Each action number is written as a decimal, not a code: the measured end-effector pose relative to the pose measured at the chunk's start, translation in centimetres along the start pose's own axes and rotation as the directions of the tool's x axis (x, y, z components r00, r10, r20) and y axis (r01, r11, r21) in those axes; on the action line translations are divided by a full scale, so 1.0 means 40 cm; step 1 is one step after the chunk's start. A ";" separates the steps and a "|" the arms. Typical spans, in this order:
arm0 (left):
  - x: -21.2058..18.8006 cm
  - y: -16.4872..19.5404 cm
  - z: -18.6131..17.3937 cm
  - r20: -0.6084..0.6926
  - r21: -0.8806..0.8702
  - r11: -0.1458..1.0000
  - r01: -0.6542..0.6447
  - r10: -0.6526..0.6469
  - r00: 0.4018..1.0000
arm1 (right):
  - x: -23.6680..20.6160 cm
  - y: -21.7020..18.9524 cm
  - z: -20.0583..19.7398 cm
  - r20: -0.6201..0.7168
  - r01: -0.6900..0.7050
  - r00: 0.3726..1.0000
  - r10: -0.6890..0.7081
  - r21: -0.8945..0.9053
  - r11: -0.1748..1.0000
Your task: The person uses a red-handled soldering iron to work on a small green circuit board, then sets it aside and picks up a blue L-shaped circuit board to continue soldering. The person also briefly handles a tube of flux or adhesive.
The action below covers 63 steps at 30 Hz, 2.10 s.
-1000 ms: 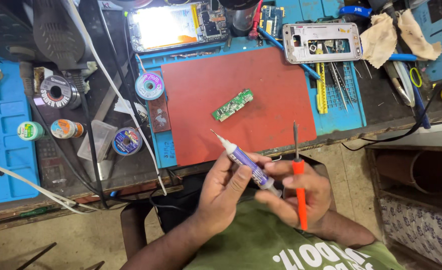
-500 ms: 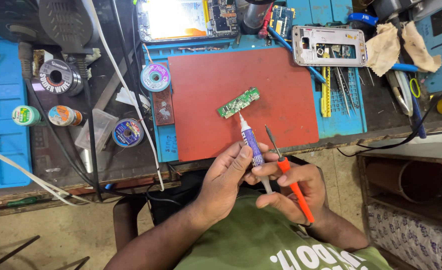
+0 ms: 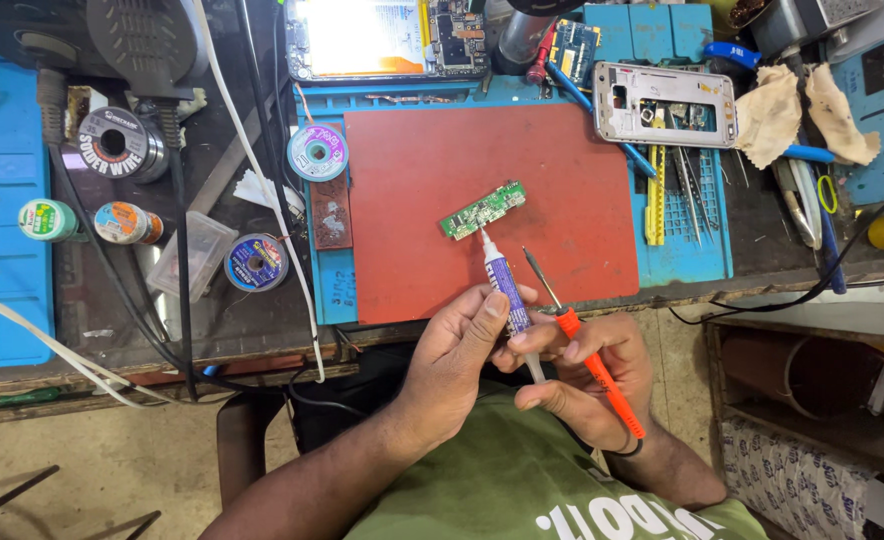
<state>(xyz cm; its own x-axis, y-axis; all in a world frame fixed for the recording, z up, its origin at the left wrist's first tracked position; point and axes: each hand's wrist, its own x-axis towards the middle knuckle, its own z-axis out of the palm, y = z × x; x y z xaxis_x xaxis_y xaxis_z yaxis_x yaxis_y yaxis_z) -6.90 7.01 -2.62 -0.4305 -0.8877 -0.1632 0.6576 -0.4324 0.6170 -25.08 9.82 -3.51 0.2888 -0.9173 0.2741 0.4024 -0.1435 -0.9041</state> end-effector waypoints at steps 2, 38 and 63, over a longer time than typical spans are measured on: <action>0.001 0.000 0.001 -0.002 0.014 1.000 -0.005 0.005 1.000 | 0.000 0.005 0.000 0.000 0.010 1.000 -0.010 0.022 1.000; 0.001 -0.005 -0.001 -0.015 0.037 0.999 -0.015 0.015 1.000 | 0.004 0.013 0.011 -0.023 0.062 0.998 -0.063 -0.024 0.998; -0.013 0.010 0.004 0.065 0.020 1.000 -0.006 0.004 0.998 | -0.001 -0.025 0.006 -0.058 0.024 0.998 -0.020 0.067 0.997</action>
<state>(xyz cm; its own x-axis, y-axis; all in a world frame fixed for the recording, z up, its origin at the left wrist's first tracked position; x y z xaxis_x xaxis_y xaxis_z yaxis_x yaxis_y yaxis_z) -6.52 7.31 -2.17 -0.4672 -0.8773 -0.1099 0.6477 -0.4242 0.6329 -25.29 10.10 -2.53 0.2298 -0.9341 0.2731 0.4670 -0.1404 -0.8731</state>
